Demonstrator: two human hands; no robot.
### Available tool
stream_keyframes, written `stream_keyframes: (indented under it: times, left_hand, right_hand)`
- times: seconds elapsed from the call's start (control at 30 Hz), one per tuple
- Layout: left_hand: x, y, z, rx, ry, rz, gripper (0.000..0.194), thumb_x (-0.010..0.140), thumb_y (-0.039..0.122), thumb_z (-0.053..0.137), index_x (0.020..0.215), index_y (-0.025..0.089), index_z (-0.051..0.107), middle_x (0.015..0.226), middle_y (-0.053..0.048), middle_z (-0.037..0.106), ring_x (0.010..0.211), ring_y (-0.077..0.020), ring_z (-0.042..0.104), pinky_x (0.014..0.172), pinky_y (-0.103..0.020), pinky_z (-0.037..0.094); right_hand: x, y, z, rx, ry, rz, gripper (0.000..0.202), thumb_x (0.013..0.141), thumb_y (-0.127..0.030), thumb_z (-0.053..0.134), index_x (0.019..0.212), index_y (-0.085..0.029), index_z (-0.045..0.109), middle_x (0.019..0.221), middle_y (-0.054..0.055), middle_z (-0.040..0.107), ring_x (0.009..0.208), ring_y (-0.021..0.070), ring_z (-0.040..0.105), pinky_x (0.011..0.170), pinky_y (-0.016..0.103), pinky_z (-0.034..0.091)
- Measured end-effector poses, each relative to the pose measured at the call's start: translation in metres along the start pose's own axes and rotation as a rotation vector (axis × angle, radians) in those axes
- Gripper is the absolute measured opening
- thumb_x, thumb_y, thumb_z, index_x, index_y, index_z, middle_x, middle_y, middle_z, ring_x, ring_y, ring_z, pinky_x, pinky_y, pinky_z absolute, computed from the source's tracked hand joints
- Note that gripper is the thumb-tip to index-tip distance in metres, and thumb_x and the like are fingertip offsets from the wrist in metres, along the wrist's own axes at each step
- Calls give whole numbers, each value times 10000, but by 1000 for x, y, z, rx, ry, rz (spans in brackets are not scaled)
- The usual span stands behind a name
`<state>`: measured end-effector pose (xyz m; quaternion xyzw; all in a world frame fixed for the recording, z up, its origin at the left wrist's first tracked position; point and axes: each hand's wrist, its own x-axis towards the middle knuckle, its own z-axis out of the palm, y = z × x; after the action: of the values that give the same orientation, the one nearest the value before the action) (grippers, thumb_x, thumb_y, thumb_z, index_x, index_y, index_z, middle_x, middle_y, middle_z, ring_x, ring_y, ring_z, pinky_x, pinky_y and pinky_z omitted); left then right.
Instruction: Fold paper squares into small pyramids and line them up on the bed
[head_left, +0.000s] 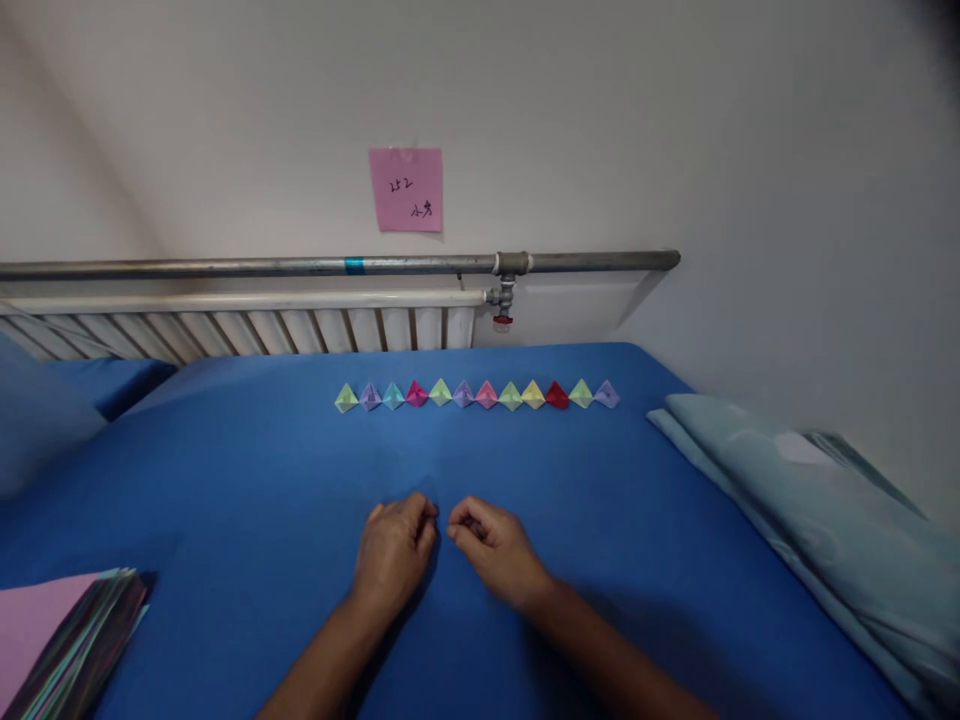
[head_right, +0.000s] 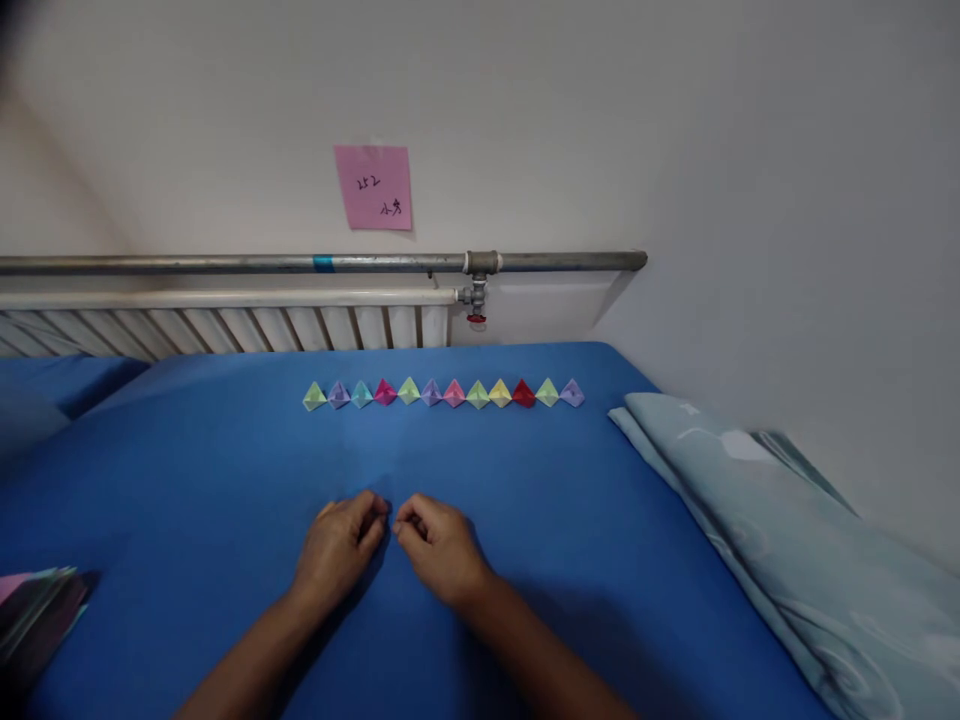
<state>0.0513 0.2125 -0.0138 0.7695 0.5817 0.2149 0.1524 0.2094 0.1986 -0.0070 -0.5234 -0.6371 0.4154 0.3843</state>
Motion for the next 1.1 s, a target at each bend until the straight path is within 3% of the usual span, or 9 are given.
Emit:
stream_keyframes:
  times: [0.77, 1.1]
  left_hand:
    - [-1, 8, -6, -19, -3, -12, 166, 833, 142, 474, 880, 195, 624, 844, -28, 703, 834, -201, 634, 791, -344, 402]
    - [0, 1, -2, 22, -6, 18, 159, 836, 156, 471, 879, 198, 618, 850, -32, 705, 828, -200, 642, 781, -328, 387]
  right_hand:
    - [1, -2, -1, -20, -24, -26, 113, 790, -230, 499, 684, -205, 531, 558, -61, 401, 527, 96, 367, 501, 212, 303]
    - [1, 4, 1, -7, 14, -93, 95, 772, -176, 501, 690, -195, 545, 563, -71, 422, 535, 82, 385, 519, 189, 323]
